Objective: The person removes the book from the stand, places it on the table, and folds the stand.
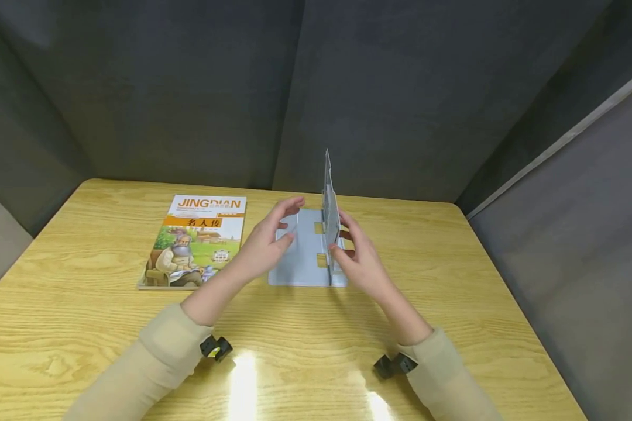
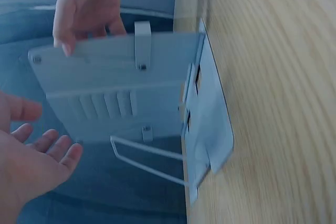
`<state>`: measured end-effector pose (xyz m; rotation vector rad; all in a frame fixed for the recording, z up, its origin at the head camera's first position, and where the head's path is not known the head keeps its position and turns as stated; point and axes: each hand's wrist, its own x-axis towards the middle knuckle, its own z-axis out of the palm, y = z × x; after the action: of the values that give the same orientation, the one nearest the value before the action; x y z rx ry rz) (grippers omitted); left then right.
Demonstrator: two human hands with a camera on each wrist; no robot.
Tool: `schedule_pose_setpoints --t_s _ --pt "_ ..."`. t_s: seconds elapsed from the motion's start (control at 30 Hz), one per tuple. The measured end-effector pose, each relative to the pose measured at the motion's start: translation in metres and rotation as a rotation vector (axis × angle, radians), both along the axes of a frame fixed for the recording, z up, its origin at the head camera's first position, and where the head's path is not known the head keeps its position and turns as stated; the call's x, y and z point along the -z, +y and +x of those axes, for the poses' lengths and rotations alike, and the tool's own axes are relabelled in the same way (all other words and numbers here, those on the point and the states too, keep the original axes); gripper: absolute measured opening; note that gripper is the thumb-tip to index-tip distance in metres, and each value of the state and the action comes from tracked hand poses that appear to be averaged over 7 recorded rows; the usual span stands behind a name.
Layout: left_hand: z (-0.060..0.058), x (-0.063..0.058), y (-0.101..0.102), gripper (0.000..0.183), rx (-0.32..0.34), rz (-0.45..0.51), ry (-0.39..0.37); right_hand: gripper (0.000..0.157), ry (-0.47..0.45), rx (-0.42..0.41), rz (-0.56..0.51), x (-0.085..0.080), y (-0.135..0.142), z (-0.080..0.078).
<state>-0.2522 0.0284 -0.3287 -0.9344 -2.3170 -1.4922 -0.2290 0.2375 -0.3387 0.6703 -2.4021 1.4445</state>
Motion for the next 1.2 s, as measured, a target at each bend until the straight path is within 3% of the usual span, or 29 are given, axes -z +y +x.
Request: schedule_pose_setpoints --t_s 0.13,0.37,0.6,0.77,1.03,1.2 --pt "-0.009 0.002 -0.01 0.064 -0.028 -0.057 -0.006 0.063 -0.008 0.012 -0.026 -0.01 -0.001 0.011" --pt "-0.028 0.014 -0.022 0.075 -0.07 -0.197 -0.049 0.061 -0.034 0.032 -0.068 -0.008 0.006 0.011" --pt "-0.05 0.027 -0.027 0.085 -0.112 -0.385 -0.036 0.062 -0.023 0.039 -0.076 -0.004 0.01 0.011" --pt "-0.064 0.035 -0.029 0.097 -0.113 -0.456 -0.056 0.063 -0.001 0.036 -0.092 0.0 0.014 0.012" --pt "-0.076 0.049 -0.033 0.102 -0.093 -0.539 -0.148 0.063 0.022 0.008 -0.133 0.008 0.018 0.009" --pt "-0.08 0.054 -0.034 0.105 -0.081 -0.572 -0.161 0.063 0.033 -0.008 -0.153 0.018 0.025 0.0"
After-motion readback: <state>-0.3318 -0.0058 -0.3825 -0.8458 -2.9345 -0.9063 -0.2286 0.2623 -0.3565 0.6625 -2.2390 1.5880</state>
